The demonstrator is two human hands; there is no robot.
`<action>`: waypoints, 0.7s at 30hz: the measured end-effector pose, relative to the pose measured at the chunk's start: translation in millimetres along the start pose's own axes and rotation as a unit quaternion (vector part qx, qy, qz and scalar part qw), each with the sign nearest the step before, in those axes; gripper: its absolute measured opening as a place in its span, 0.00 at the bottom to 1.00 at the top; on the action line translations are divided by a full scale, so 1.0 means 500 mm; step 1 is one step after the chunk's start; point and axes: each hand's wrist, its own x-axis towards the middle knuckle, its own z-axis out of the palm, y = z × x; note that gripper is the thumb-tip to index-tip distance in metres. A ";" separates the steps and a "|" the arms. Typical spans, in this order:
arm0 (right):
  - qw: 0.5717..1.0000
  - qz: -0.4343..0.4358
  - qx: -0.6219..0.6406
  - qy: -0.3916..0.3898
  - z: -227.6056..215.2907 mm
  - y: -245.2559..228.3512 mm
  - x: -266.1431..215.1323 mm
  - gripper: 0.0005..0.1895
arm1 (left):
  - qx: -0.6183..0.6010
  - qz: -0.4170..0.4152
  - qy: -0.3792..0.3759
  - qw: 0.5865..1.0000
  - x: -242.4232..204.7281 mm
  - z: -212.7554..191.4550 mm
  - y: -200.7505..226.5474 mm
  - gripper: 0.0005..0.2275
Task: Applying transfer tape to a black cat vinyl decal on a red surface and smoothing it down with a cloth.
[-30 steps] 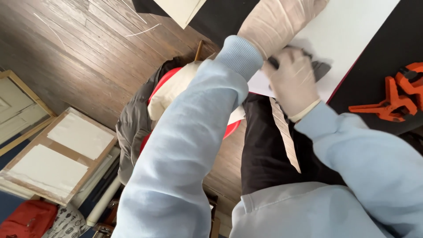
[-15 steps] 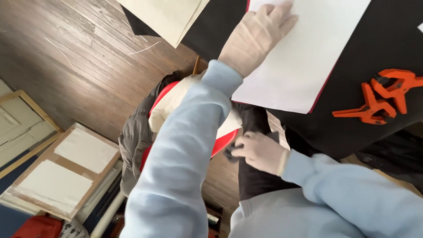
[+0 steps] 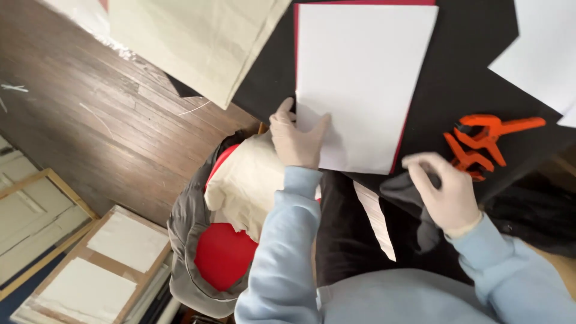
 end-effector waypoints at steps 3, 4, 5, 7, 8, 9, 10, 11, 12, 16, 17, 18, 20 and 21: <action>0.995 0.099 0.001 0.000 0.007 -0.043 0.042 0.27 | -0.031 0.008 0.015 0.999 0.004 0.002 0.003 0.36; 0.995 0.098 0.003 0.003 0.014 -0.042 0.051 0.27 | -0.030 0.012 0.014 0.999 0.003 0.006 0.003 0.36; 0.995 0.089 -0.033 0.007 0.023 -0.042 0.058 0.30 | -0.038 0.003 0.026 0.999 0.000 0.007 0.000 0.36; 0.994 0.080 -0.067 0.010 0.037 -0.043 0.067 0.34 | -0.044 -0.005 0.037 0.998 -0.006 0.008 -0.006 0.35; 0.994 0.094 -0.055 0.009 0.041 -0.044 0.069 0.35 | -0.059 0.012 0.058 0.997 -0.010 0.009 -0.010 0.32; 0.993 0.109 -0.044 0.007 0.043 -0.044 0.070 0.37 | -0.075 0.027 0.079 0.994 -0.016 0.012 -0.014 0.30; 0.993 0.109 -0.045 0.006 0.042 -0.034 0.065 0.37 | -0.075 0.026 0.079 0.994 -0.024 0.004 -0.016 0.30; 0.995 0.083 -0.046 0.022 0.041 -0.024 0.061 0.36 | -0.120 0.026 0.067 0.990 -0.030 -0.003 -0.016 0.22; 0.997 0.057 -0.046 0.038 0.039 -0.015 0.058 0.36 | -0.164 0.026 0.055 0.985 -0.035 -0.011 -0.016 0.14; 0.997 -0.041 -0.007 0.062 -0.007 0.014 0.054 0.35 | -0.331 0.108 -0.033 0.937 -0.119 -0.096 0.075 0.08; 0.995 0.003 0.080 0.053 -0.026 0.023 0.057 0.37 | -0.385 0.106 -0.075 0.914 -0.140 -0.111 0.097 0.08; 0.984 0.048 0.166 0.043 -0.043 0.031 0.061 0.39 | -0.436 0.104 -0.116 0.886 -0.160 -0.129 0.117 0.08; 0.987 0.037 0.157 0.018 -0.138 -0.005 0.090 0.39 | -0.456 0.133 -0.153 0.867 -0.179 -0.146 0.204 0.05; 0.988 0.033 0.152 0.003 -0.163 -0.025 0.094 0.38 | -0.471 0.162 -0.201 0.844 -0.188 -0.156 0.245 0.04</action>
